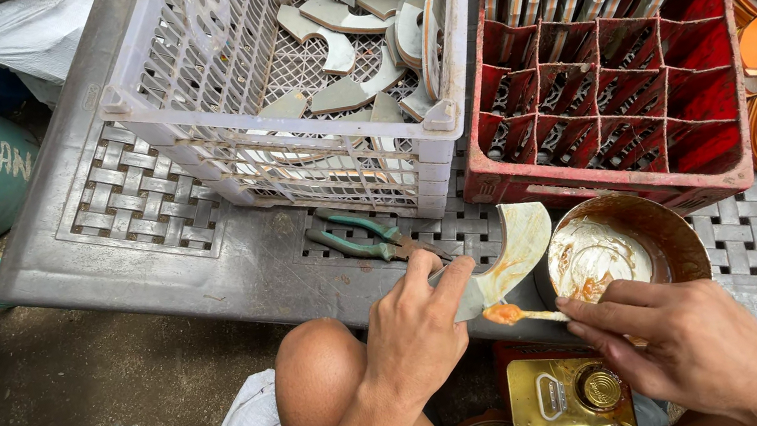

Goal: The person applies a white adhesive to the edges of curved shoe sole pieces using a brush. They retrieve pieces from a white crate, coat the edges, and place them into a red crate to dry.

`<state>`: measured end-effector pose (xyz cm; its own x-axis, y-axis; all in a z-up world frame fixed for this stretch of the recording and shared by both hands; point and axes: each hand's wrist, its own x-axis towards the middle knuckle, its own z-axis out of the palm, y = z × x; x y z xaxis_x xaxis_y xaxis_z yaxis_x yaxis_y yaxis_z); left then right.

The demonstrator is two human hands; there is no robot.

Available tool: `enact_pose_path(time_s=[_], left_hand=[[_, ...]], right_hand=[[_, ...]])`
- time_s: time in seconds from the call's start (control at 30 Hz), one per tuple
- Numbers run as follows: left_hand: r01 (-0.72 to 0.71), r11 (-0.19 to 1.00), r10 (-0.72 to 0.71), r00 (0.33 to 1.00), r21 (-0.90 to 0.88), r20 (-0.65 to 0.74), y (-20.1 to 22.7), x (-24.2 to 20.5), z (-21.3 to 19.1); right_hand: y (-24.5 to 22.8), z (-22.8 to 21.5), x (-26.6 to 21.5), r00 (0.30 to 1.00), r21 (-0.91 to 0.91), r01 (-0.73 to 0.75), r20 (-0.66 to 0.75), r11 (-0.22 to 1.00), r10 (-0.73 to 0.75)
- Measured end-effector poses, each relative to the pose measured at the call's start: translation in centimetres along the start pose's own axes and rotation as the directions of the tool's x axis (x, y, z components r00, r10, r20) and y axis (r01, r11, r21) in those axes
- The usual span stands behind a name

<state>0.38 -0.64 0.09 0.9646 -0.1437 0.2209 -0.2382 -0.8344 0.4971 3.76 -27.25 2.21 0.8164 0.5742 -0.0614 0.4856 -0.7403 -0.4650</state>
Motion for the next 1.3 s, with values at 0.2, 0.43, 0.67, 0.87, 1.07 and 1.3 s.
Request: enact_pose_path(time_s=[0.2, 0.43, 0.67, 0.87, 1.07, 1.3], left_hand=[[-0.020, 1.000, 0.020, 1.000, 0.012, 0.007, 0.0, 0.1, 0.6], [0.020, 1.000, -0.020, 1.000, 0.001, 0.000, -0.4, 0.0, 0.1], [0.041, 0.999, -0.043, 0.997, -0.036, -0.062, -0.2, 0.1, 0.1], [0.074, 0.996, -0.077, 0.995, -0.041, -0.069, -0.3, 0.3, -0.1], [0.038, 0.998, -0.042, 0.994, -0.042, -0.102, -0.2, 0.2, -0.2], [0.016, 0.999, -0.019, 0.996, -0.037, -0.088, -0.5, 0.0, 0.3]], right_hand=[[-0.3, 0.8, 0.2, 0.952, 0.002, 0.103, -0.289, 0.995, -0.098], [1.4, 0.0, -0.4, 0.998, 0.095, 0.008, 0.055, 0.995, -0.013], [-0.2, 0.3, 0.2, 0.970, 0.071, 0.072, -0.236, 0.995, -0.053], [-1.0, -1.6, 0.3, 0.991, 0.086, 0.034, -0.130, 0.996, -0.022], [-1.7, 0.5, 1.0, 0.944, 0.132, 0.054, -0.330, 0.990, -0.008], [0.2, -0.4, 0.3, 0.818, -0.033, -0.045, -0.576, 0.998, 0.018]])
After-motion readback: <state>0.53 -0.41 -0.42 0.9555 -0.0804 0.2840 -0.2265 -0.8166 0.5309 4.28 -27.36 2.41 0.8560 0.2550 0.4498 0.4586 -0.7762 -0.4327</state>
